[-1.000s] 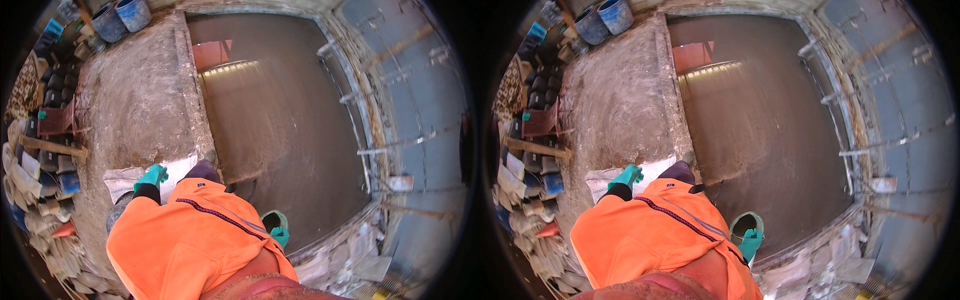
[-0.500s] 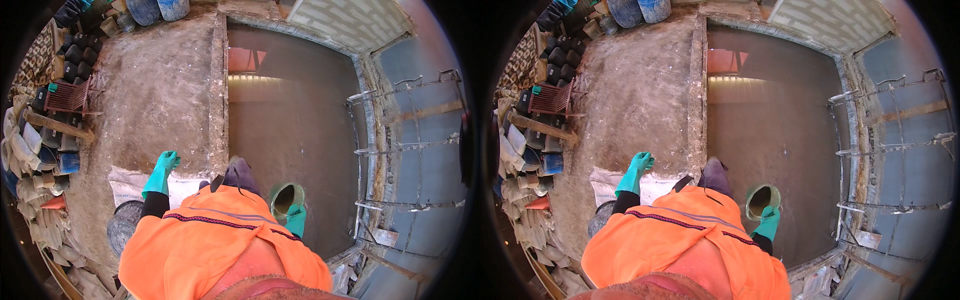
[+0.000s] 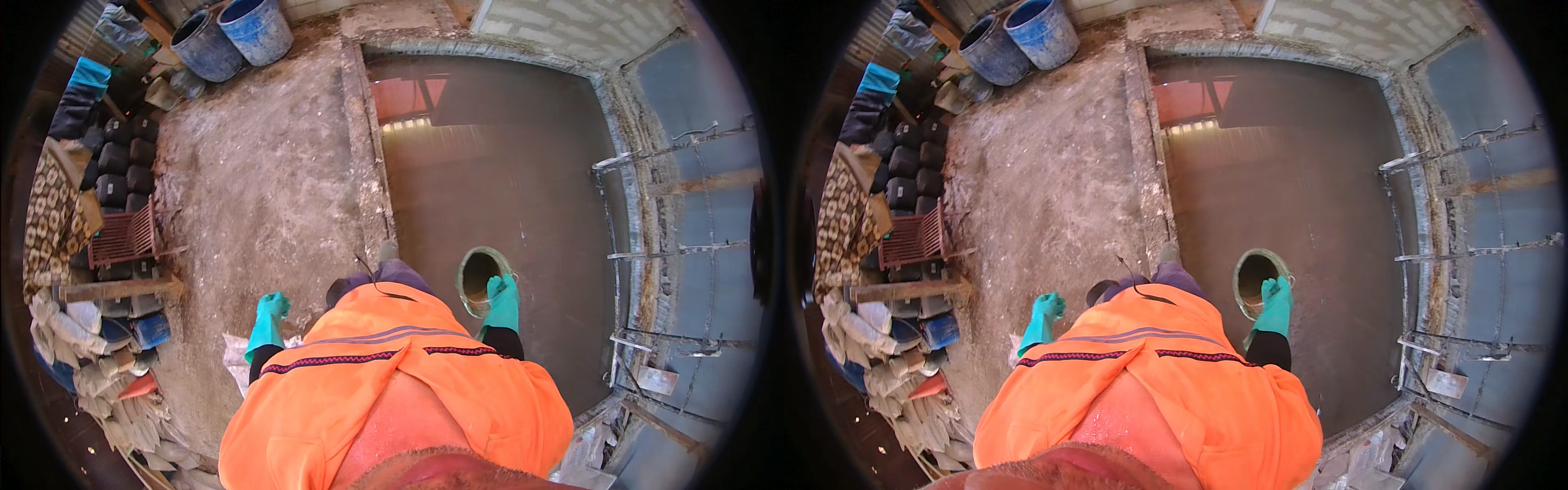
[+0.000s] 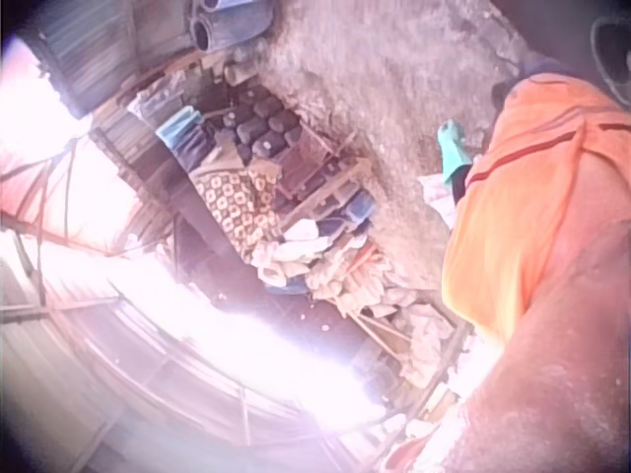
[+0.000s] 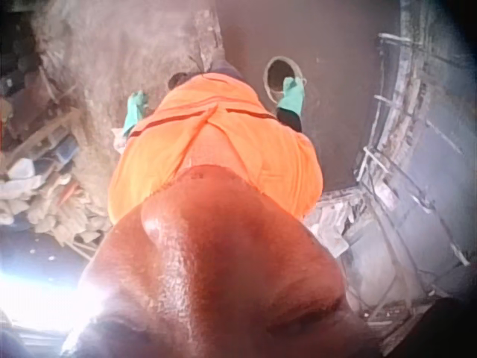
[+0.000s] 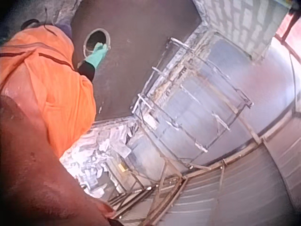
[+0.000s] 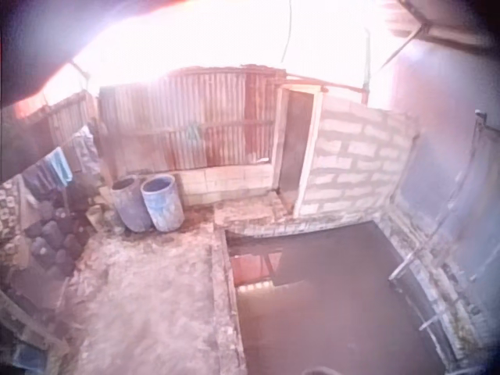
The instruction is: The person repeatedly scoops a brown liquid from a large rectangular tank into a bucket using a small container, then carries the bucket to a pipe and pours the liquid into it. This cycle is repeated multiple times throughout the video.
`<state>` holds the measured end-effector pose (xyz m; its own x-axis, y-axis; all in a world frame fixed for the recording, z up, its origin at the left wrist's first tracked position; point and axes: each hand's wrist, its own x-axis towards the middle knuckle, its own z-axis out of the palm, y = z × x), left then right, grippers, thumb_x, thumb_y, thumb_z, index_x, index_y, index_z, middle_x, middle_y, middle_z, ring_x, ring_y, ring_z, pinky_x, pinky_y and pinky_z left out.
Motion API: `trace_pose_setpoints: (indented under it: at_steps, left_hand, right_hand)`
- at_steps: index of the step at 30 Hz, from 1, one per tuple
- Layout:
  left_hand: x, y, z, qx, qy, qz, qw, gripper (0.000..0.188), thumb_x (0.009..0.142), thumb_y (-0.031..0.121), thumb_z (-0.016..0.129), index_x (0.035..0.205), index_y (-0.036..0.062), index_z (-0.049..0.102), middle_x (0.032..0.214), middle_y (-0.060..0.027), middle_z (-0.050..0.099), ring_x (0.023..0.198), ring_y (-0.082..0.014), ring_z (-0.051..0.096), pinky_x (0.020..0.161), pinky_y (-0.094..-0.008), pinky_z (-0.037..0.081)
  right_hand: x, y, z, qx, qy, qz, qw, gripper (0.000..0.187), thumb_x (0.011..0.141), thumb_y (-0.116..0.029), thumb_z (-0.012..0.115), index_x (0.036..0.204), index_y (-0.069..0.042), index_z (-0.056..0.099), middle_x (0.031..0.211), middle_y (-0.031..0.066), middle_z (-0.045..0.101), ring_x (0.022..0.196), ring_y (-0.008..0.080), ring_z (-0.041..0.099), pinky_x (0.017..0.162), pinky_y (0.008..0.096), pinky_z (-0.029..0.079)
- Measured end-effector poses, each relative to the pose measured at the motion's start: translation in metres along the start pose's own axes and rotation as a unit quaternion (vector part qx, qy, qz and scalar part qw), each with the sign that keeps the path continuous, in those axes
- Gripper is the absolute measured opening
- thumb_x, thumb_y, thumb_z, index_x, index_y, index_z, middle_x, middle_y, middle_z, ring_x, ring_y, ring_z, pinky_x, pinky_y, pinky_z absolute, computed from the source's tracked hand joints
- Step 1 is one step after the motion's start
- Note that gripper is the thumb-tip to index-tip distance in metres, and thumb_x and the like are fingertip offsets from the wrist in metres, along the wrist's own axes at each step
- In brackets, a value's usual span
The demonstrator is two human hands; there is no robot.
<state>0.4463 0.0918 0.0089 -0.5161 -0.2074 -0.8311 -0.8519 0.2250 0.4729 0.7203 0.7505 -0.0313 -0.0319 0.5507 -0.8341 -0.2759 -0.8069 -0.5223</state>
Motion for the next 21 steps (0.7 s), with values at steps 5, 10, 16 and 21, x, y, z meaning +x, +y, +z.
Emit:
trace_pose_setpoints:
  at_steps: [5, 10, 16, 21]
  left_hand:
    - [0.057, 0.119, 0.038, -0.045, 0.05, -0.015, 0.998, 0.024, 0.098, 0.028, 0.061, 0.103, 0.0047, 0.062, 0.079, -0.0078, 0.068, 0.058, -0.019, 0.063, 0.048, -0.0349, 0.049]
    - [0.174, 0.262, 0.098, 0.053, -0.015, -0.046, 0.997, 0.024, 0.098, 0.028, 0.061, 0.109, 0.0079, 0.061, 0.076, -0.0057, 0.064, 0.058, -0.0196, 0.062, 0.05, -0.0386, 0.05]
    - [0.276, 0.481, 0.173, 0.311, -0.195, 0.084, 0.927, 0.032, 0.098, 0.035, 0.058, 0.093, 0.0041, 0.065, 0.065, -0.0065, 0.059, 0.055, -0.0193, 0.058, 0.049, -0.035, 0.044]
    - [0.316, 0.753, 0.313, 0.196, -0.225, 0.26, 0.918, 0.03, 0.095, 0.028, 0.066, 0.109, 0.0015, 0.065, 0.079, -0.0086, 0.068, 0.059, -0.0179, 0.061, 0.05, -0.0319, 0.046]
  right_hand:
    - [-0.011, -0.016, 0.119, 0.004, -0.01, -0.011, 1.0, 0.017, 0.093, -0.017, 0.063, 0.099, -0.001, 0.065, 0.078, 0.0115, 0.065, 0.064, 0.0246, 0.066, 0.056, 0.036, 0.062]
    - [0.034, 0.002, 0.173, 0.083, -0.049, -0.006, 0.995, 0.018, 0.095, -0.016, 0.058, 0.097, 0.0, 0.066, 0.078, 0.0098, 0.066, 0.069, 0.0233, 0.067, 0.058, 0.0368, 0.06]
    - [-0.002, 0.059, 0.264, 0.185, 0.043, -0.065, 0.98, 0.019, 0.096, -0.016, 0.058, 0.101, 0.0, 0.067, 0.086, 0.0118, 0.07, 0.072, 0.0256, 0.067, 0.069, 0.039, 0.061]
    - [-0.05, 0.085, 0.326, 0.247, 0.069, -0.109, 0.96, 0.023, 0.096, -0.02, 0.062, 0.104, 0.001, 0.066, 0.092, 0.0125, 0.071, 0.076, 0.0266, 0.068, 0.069, 0.0395, 0.062]
